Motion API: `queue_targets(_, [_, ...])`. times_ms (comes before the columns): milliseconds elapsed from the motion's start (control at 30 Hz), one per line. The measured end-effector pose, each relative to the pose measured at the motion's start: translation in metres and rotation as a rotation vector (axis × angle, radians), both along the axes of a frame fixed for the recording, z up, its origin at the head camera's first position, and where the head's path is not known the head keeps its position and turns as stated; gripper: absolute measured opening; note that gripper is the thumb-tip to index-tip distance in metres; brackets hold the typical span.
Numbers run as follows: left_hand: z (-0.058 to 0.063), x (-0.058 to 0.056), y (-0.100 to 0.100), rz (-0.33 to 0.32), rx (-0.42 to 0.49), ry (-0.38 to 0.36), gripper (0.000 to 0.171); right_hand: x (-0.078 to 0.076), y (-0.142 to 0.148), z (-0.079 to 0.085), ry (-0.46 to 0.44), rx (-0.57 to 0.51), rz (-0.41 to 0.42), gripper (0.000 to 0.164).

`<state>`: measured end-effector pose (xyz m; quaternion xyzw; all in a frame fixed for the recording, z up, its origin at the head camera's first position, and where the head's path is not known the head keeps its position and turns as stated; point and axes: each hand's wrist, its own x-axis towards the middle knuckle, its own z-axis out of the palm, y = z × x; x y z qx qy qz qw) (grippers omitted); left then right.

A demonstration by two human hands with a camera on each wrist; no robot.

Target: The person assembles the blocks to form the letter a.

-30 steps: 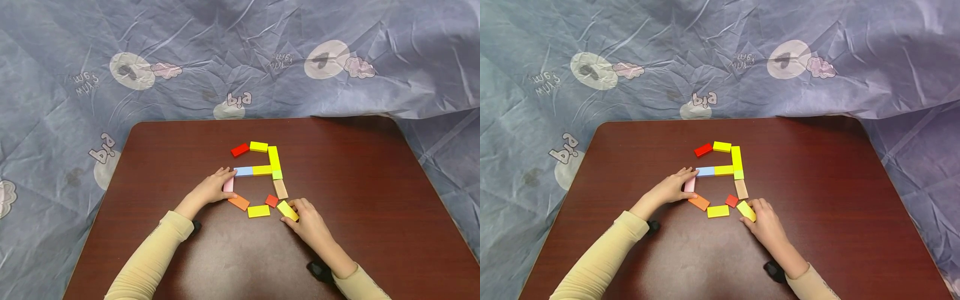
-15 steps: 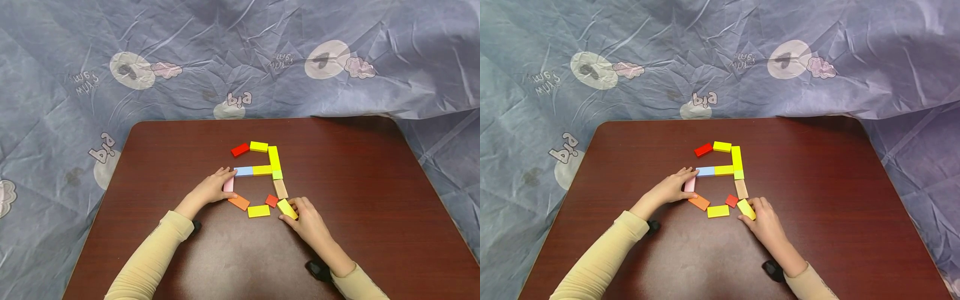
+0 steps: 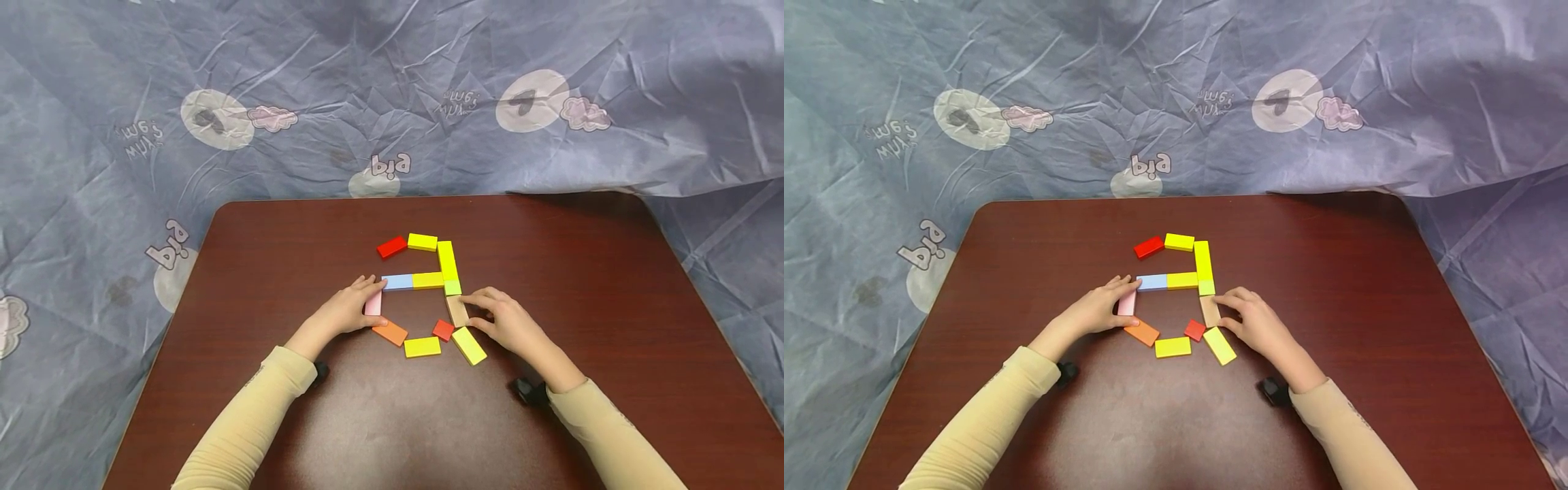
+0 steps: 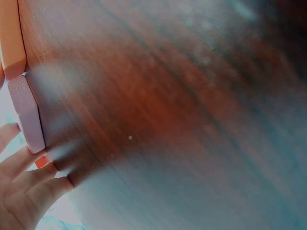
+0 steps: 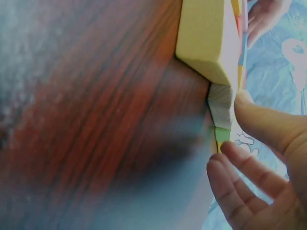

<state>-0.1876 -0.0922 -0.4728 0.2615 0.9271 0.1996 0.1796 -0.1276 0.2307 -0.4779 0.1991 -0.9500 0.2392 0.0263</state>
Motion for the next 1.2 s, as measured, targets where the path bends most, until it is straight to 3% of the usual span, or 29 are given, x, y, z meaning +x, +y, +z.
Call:
queue_targets(167, [0.000, 0.000, 0.000, -0.003, -0.002, 0.006, 0.081, -0.004, 0.000, -0.004, -0.003, 0.029, 0.057, 0.043])
queue_targets(467, [0.002, 0.000, 0.000, 0.009, -0.002, -0.006, 0.082, -0.003, -0.002, -0.004, 0.002, 0.027, 0.041, 0.039])
queue_targets(633, [0.001, 0.000, 0.000, 0.006, -0.003, 0.001, 0.081, 0.009, -0.014, 0.004, 0.016, -0.023, -0.031, 0.023])
queue_targets(867, [0.003, 0.000, 0.001, 0.003, 0.004, 0.001, 0.082, 0.032, -0.027, 0.009, -0.085, 0.019, -0.110, 0.039])
queue_targets(1200, [0.002, 0.001, 0.000, 0.003, 0.003, -0.005, 0.081, 0.046, -0.029, -0.001, -0.082, 0.011, -0.161, 0.041])
